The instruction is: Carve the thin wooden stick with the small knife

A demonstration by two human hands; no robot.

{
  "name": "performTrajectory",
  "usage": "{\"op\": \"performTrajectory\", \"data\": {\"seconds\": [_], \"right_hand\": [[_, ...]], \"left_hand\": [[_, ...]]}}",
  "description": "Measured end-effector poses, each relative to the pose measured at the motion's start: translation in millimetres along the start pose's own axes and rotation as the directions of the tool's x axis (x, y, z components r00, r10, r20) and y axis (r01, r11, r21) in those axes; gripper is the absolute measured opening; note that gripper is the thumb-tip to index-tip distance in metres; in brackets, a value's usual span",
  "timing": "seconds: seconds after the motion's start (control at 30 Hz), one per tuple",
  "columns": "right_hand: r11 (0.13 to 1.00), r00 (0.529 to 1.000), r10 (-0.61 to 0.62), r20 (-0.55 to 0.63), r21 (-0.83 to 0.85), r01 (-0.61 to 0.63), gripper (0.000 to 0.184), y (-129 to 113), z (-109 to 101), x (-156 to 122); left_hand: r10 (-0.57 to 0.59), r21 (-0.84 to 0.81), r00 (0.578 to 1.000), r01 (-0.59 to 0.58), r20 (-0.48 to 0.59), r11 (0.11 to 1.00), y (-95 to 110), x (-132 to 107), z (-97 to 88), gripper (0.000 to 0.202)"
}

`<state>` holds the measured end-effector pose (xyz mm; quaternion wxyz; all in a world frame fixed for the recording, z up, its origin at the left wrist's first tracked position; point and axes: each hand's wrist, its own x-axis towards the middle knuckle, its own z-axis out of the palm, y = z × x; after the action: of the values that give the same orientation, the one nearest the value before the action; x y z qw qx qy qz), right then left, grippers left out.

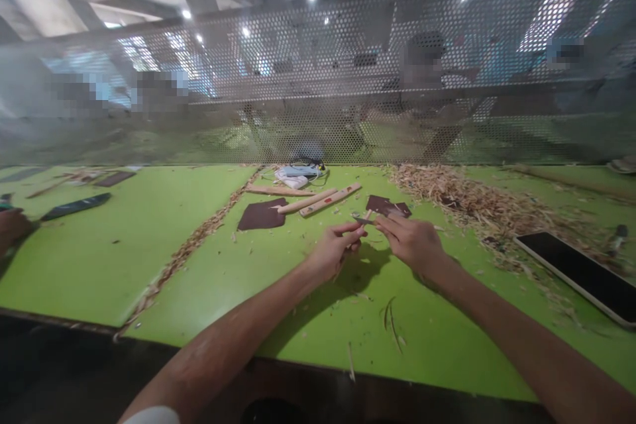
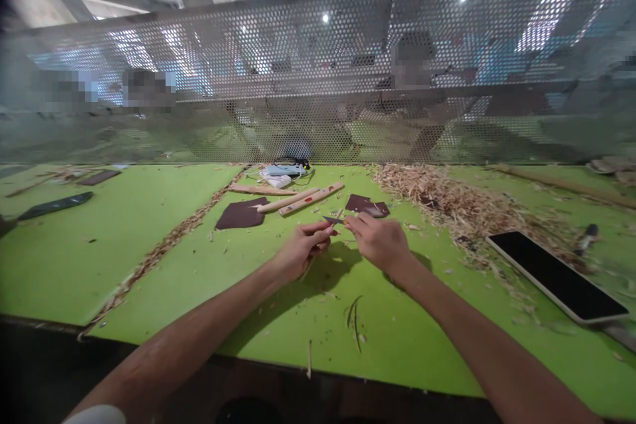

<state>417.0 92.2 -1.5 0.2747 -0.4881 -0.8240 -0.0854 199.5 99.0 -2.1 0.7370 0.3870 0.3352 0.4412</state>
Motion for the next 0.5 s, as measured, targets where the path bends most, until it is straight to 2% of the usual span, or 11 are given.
{"op": "performTrajectory", "data": {"seconds": [0.13,0.27,0.5], "right_hand": [[0.999,1.000,0.008,0.016,-0.033,-0.007,0.047,6,2,1],[0.999,1.000,0.005,-0.002,-0.031,-0.005,0.044,17,3,3],[0.998,1.000,0.003,-0.022,-0.069,-0.004,0.036,20,5,5]], "left_hand": [[-0.006,0.020,1.000,0.006,0.007,1.000,-4,5,-6.0,0.029],[-0.015,0.021,1.000,0.015,0.000,1.000,-7,11,-13.9,0.032],[-0.024,0.004,0.997,0.024,-0.070,1.000,-3,12,-7.1,0.020]]}}
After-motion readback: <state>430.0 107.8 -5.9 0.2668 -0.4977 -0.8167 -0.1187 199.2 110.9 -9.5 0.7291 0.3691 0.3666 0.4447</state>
